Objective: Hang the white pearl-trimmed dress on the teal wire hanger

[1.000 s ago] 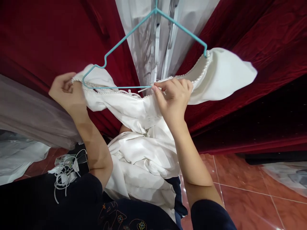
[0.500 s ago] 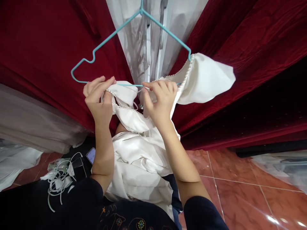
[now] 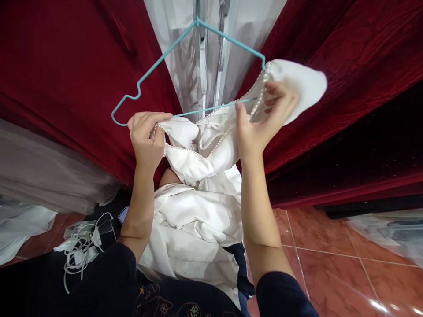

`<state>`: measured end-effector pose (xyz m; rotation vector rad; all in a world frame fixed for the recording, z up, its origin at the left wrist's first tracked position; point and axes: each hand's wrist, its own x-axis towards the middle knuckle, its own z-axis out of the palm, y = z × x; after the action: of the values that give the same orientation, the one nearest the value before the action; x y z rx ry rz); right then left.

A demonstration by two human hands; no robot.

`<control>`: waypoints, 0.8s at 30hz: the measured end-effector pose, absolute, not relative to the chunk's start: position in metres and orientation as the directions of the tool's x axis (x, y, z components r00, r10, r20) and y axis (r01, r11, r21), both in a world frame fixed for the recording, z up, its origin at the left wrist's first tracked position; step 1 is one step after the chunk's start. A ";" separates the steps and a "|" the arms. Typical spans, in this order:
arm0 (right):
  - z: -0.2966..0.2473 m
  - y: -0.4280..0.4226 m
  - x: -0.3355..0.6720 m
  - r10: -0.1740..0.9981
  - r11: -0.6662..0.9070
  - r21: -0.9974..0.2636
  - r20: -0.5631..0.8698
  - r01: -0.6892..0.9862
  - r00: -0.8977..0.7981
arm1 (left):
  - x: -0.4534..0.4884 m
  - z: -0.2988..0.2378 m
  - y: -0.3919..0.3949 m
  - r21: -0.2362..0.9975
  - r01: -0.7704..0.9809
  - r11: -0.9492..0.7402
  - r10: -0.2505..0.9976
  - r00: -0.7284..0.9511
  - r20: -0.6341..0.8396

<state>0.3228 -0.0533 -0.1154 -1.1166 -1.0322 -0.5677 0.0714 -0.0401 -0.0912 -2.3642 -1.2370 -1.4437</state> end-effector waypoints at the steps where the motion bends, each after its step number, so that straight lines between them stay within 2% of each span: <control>1: -0.114 -0.051 0.328 0.143 0.370 -0.464 0.884 0.805 0.444 | 0.071 -0.091 -0.039 0.288 0.695 -0.659 0.574 0.216 0.790; 9: -0.091 -0.054 0.375 0.262 0.299 -0.512 0.855 0.805 0.447 | 0.061 -0.087 -0.026 0.298 0.659 -0.691 0.572 0.246 0.782; 14: -0.077 -0.061 0.400 0.242 0.389 -0.480 0.877 0.786 0.416 | 0.055 -0.085 -0.022 0.270 0.609 -0.746 0.541 0.317 0.779; 20: -0.061 -0.062 0.406 0.177 0.347 -0.471 0.882 0.811 0.436 | 0.044 -0.081 -0.017 0.280 0.609 -0.742 0.566 0.344 0.749; 22: -0.058 -0.059 0.411 0.188 0.343 -0.499 0.867 0.796 0.462 | 0.039 -0.079 -0.014 0.275 0.598 -0.753 0.557 0.358 0.749; 24: -0.062 -0.056 0.418 0.223 0.285 -0.581 0.813 0.762 0.537 | 0.036 -0.077 -0.013 0.271 0.573 -0.774 0.534 0.360 0.765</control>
<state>0.4181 -0.0557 -0.0622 -1.2682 -0.9847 -0.4516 0.0363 -0.0130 -0.0771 -2.5554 -1.0405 -1.4114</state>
